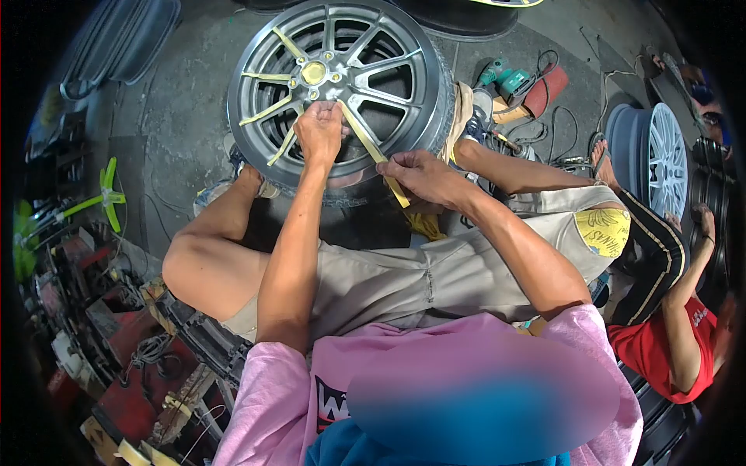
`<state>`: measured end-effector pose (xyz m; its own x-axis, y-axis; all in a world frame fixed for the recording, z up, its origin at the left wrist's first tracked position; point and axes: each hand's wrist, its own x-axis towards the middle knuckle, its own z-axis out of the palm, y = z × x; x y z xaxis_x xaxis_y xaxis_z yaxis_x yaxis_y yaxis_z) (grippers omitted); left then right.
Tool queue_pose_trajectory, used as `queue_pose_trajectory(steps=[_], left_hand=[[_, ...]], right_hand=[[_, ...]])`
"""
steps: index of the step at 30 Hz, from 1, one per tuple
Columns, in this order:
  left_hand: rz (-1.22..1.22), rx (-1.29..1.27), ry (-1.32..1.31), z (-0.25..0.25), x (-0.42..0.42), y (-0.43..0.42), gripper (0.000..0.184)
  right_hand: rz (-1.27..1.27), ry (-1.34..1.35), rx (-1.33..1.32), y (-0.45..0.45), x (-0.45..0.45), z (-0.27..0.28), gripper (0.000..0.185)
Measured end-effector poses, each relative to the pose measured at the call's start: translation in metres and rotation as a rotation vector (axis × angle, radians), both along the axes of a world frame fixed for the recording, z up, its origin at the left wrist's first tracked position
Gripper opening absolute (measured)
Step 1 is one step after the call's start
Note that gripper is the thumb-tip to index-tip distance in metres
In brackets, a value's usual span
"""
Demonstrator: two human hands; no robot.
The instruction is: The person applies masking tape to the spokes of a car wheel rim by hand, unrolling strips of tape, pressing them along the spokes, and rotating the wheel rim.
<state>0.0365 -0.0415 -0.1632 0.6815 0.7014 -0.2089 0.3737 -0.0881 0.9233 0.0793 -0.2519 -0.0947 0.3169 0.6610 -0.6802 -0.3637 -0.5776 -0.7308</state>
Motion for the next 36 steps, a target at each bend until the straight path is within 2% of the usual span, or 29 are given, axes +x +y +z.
queue_pose_trajectory(steps=[8, 26, 36], left_hand=[[-0.033, 0.010, -0.105, -0.008, -0.004, 0.001, 0.019], [-0.022, 0.109, -0.073, -0.005, -0.002, -0.002, 0.022], [0.013, 0.079, -0.066, -0.005, 0.000, -0.004, 0.020]], right_hand=[[0.068, -0.033, 0.044, -0.003, 0.001, -0.011, 0.033], [0.021, 0.021, 0.044, -0.001, -0.001, -0.013, 0.034], [0.027, 0.019, 0.024, 0.000, 0.001, -0.007, 0.035]])
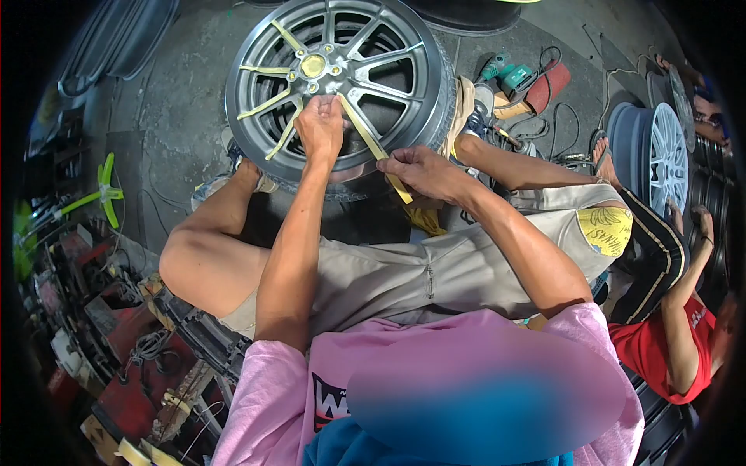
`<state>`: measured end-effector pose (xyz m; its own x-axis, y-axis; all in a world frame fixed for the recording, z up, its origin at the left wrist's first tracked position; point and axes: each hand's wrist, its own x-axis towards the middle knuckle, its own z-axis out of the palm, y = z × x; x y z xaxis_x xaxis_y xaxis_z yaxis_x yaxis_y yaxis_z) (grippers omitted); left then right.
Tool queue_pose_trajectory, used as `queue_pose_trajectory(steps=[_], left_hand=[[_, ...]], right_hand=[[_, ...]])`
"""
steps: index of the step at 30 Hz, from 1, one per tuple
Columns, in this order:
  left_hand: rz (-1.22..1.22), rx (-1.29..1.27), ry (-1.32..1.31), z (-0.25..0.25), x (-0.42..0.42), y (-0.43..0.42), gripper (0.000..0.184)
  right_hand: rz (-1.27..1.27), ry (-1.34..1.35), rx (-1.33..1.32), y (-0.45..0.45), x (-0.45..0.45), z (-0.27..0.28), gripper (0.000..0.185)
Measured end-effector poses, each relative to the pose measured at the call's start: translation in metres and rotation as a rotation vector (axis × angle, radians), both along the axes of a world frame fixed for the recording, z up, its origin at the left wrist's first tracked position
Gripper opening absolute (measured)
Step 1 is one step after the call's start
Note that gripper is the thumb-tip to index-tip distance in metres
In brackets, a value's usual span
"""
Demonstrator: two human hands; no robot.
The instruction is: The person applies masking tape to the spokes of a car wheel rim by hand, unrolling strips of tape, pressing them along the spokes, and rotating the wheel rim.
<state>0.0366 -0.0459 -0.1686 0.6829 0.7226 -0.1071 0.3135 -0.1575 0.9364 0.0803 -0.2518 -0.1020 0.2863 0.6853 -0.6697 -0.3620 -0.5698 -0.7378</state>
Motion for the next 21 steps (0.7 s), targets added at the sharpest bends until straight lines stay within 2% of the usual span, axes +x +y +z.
queue_pose_trajectory(steps=[15, 17, 21], left_hand=[[0.002, 0.024, 0.080, 0.006, -0.006, 0.005, 0.027], [-0.005, -0.085, 0.076, 0.009, -0.006, 0.006, 0.031], [-0.028, -0.145, 0.111, 0.010, -0.003, 0.007, 0.034]], right_hand=[[-0.029, -0.036, -0.029, 0.002, -0.003, 0.008, 0.032], [-0.032, -0.029, -0.023, 0.002, -0.003, 0.006, 0.032], [-0.033, -0.023, -0.042, 0.002, -0.003, 0.007, 0.033]])
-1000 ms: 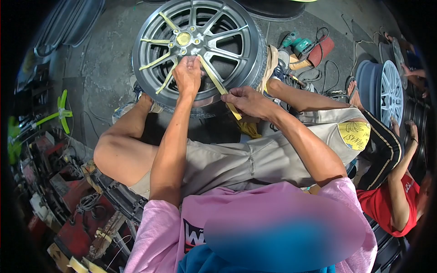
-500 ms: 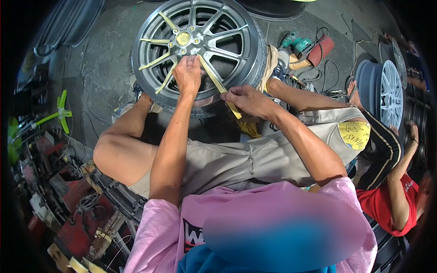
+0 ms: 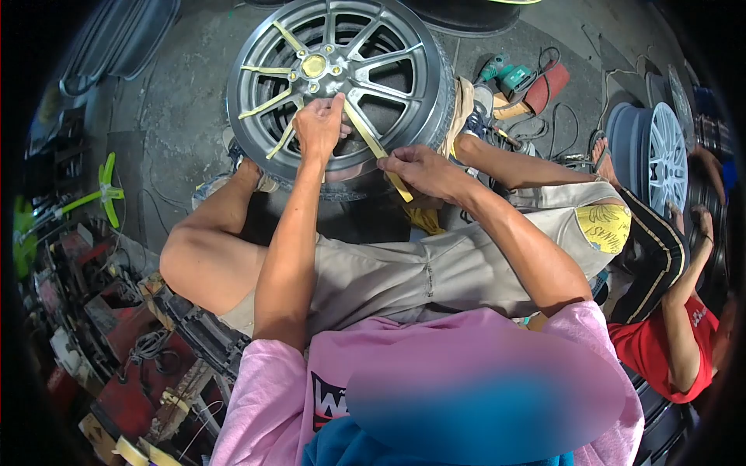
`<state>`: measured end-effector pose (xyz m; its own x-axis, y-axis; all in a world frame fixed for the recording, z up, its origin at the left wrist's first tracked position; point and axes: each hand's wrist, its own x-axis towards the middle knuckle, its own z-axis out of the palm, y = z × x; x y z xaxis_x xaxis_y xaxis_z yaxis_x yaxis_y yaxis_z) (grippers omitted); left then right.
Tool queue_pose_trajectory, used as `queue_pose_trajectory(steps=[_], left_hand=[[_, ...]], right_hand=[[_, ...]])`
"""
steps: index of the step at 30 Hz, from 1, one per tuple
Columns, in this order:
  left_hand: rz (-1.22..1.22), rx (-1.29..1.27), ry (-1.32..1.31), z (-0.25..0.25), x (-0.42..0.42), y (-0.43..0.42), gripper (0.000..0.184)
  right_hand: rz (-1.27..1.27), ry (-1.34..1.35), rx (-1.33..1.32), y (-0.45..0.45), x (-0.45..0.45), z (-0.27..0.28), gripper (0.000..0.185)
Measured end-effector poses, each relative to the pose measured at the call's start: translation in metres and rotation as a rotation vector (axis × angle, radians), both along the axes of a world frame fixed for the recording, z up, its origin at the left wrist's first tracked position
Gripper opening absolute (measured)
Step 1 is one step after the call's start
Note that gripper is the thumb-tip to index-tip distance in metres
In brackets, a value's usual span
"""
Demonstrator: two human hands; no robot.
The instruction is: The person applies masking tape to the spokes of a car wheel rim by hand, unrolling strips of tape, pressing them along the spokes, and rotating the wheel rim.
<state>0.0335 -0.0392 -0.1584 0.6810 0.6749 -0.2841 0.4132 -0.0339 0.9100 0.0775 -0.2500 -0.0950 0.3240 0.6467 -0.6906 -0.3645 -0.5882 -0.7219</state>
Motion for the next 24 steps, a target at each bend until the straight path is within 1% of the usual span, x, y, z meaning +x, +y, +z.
queue_pose_trajectory(steps=[5, 9, 14, 19, 21, 22, 24], left_hand=[[-0.005, -0.094, -0.056, -0.007, 0.004, 0.003, 0.030], [0.012, -0.097, -0.049, -0.005, 0.006, 0.002, 0.027], [0.023, -0.032, -0.053, -0.010, 0.007, -0.001, 0.023], [0.050, 0.051, -0.035, -0.011, 0.007, -0.006, 0.021], [0.056, 0.065, -0.030, -0.013, 0.007, -0.006, 0.021], [0.050, 0.093, -0.031, -0.015, 0.007, -0.005, 0.021], [0.048, 0.118, -0.036, -0.016, 0.006, -0.004, 0.021]], right_hand=[[-0.023, 0.031, 0.001, -0.001, 0.000, -0.005, 0.034], [-0.047, 0.062, 0.002, 0.001, 0.002, 0.000, 0.035], [-0.087, 0.093, 0.027, 0.000, 0.002, -0.014, 0.036], [-0.140, 0.128, -0.003, 0.001, -0.001, -0.002, 0.039], [-0.142, 0.019, 0.083, -0.002, -0.004, -0.010, 0.039], [-0.142, 0.015, 0.081, -0.003, -0.006, -0.010, 0.039], [-0.149, -0.180, 0.136, -0.006, -0.010, -0.008, 0.040]])
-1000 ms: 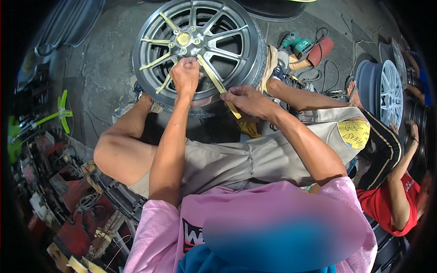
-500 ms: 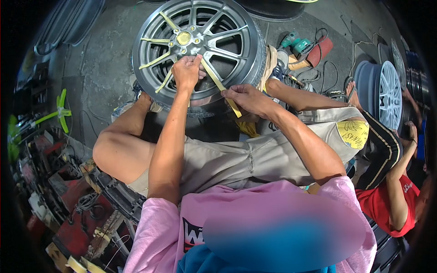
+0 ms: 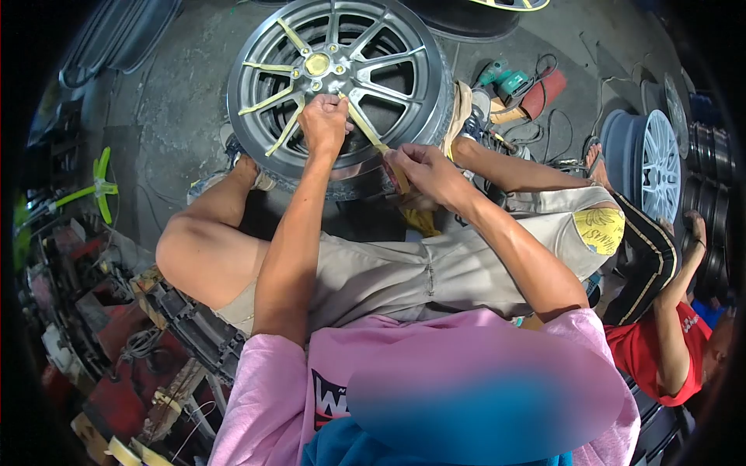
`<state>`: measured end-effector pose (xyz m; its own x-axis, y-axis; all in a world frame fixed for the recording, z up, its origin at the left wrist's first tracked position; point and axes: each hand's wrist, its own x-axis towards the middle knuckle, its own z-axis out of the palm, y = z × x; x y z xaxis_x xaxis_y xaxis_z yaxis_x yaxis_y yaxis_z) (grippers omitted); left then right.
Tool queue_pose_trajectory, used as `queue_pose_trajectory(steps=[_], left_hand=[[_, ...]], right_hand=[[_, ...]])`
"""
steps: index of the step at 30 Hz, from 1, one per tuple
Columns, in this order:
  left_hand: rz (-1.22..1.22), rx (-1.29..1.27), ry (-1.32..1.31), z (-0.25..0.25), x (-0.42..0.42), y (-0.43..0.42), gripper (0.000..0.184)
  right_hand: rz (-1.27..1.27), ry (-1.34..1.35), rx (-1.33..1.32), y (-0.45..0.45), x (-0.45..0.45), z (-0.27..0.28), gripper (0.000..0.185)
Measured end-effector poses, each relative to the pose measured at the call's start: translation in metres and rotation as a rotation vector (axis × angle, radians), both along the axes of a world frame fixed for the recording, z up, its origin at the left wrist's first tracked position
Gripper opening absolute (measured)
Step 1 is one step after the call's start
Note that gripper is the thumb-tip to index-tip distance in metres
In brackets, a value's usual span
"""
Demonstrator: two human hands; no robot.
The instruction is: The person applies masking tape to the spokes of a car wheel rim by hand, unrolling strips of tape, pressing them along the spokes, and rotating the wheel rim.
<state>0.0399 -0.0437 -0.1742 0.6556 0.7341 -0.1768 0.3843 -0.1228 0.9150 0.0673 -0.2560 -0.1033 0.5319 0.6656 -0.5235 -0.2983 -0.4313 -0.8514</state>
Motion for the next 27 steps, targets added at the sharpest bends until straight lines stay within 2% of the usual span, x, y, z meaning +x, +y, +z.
queue_pose_trajectory(steps=[9, 15, 17, 23, 27], left_hand=[[-0.001, 0.042, 0.071, 0.003, -0.007, 0.004, 0.030], [0.070, -0.095, 0.002, 0.018, -0.007, 0.009, 0.041], [0.009, -0.101, 0.029, 0.021, -0.008, 0.017, 0.047], [-0.146, -0.084, 0.130, 0.021, -0.013, 0.017, 0.049], [-0.160, -0.069, 0.186, 0.023, -0.010, 0.020, 0.049]], right_hand=[[0.013, -0.068, -0.057, 0.003, -0.012, 0.014, 0.039], [0.067, -0.177, -0.143, 0.002, -0.013, 0.019, 0.045], [0.076, -0.214, -0.147, 0.000, -0.013, 0.020, 0.045], [0.075, -0.246, -0.142, -0.002, -0.014, 0.020, 0.043], [0.134, -0.323, -0.173, -0.004, -0.013, 0.029, 0.042]])
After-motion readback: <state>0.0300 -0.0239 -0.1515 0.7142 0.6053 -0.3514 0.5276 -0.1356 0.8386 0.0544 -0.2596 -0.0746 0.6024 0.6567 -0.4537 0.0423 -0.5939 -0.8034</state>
